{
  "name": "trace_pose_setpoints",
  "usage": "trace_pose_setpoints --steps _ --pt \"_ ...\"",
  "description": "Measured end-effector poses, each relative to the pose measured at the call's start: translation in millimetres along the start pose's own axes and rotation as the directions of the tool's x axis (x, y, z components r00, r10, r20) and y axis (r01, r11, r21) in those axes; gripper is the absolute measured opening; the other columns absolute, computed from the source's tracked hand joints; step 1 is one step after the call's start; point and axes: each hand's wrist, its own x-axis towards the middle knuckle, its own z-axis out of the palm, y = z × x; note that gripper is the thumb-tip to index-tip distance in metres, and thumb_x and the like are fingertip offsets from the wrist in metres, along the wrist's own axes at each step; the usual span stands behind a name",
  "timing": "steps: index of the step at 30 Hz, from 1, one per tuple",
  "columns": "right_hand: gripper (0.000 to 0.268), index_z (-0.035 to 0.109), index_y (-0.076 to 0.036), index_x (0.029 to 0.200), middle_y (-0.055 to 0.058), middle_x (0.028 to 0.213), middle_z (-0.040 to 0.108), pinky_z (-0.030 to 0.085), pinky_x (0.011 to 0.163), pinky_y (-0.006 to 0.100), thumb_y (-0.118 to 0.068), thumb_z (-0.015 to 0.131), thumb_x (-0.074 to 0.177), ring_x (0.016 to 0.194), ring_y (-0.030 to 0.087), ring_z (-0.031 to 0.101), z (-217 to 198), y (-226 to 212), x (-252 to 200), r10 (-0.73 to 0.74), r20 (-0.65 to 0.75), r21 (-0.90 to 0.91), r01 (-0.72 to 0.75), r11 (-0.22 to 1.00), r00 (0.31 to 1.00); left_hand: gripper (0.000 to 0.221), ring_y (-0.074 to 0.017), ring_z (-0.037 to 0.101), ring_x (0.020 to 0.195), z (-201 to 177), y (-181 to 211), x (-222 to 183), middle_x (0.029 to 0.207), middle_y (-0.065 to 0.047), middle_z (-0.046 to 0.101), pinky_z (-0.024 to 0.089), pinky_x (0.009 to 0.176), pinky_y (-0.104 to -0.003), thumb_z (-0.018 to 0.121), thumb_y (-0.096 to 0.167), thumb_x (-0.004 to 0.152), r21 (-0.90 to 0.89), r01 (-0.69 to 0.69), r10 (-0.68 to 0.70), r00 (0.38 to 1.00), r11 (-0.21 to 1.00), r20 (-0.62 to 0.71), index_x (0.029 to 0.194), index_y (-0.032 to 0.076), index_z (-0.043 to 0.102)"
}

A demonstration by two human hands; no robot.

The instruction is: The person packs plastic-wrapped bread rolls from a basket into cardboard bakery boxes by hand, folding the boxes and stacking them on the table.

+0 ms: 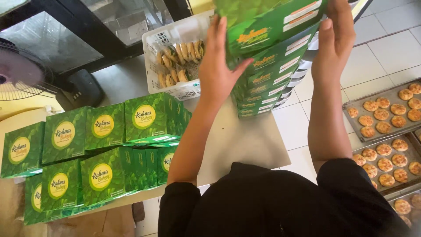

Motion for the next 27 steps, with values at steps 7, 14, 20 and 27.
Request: trace_pose_setpoints --steps 7,14,20,27 --pt "0.058 0.039 0.001 0.156 0.013 0.159 0.048 0.03 0.128 0.034 -0.034 0.058 0.115 0.148 0.022 0.044 23 -27 -44 -0.332 0.185 0.375 0.246 0.894 0.925 0.103 -0.0327 0.045 0.15 -68 11 -44 0.162 -0.014 0.038 0.047 0.123 -0.04 0.098 0.03 0.087 0.1 -0.033 0.055 0.973 0.994 -0.226 0.164 0.018 0.031" --pt "0.058 0.044 -0.014 0.152 0.02 0.164 0.035 0.032 0.127 0.046 -0.024 0.067 0.099 0.157 0.034 0.037 57 -56 -131 -0.463 0.48 0.297 0.359 0.885 0.745 0.099 -0.0342 0.059 0.133 -127 39 -158 0.143 -0.015 0.058 0.049 0.115 -0.045 0.095 0.021 0.064 0.094 0.246 -0.214 0.941 0.965 -0.261 0.149 0.011 0.044" --pt "0.066 0.053 -0.012 0.147 0.022 0.163 0.041 0.035 0.125 0.05 -0.015 0.079 0.087 0.152 0.042 0.041 97 -26 -207 -0.23 0.696 0.145 0.181 0.973 0.68 0.091 -0.035 0.061 0.118 -144 24 -236 0.129 -0.019 0.06 0.052 0.1 -0.041 0.094 0.02 0.061 0.224 0.611 -0.583 0.791 0.759 -0.183 0.141 0.005 0.053" --pt "0.08 0.048 -0.009 0.147 0.024 0.154 0.041 0.035 0.118 0.047 -0.023 0.084 0.077 0.143 0.043 0.04 131 26 -292 0.093 0.725 -0.1 -0.029 0.995 0.683 0.081 -0.0403 0.06 0.119 -102 -20 -342 0.128 -0.021 0.058 0.048 0.101 -0.046 0.088 0.026 0.072 0.042 0.684 -0.685 0.729 0.728 -0.002 0.139 0.001 0.05"
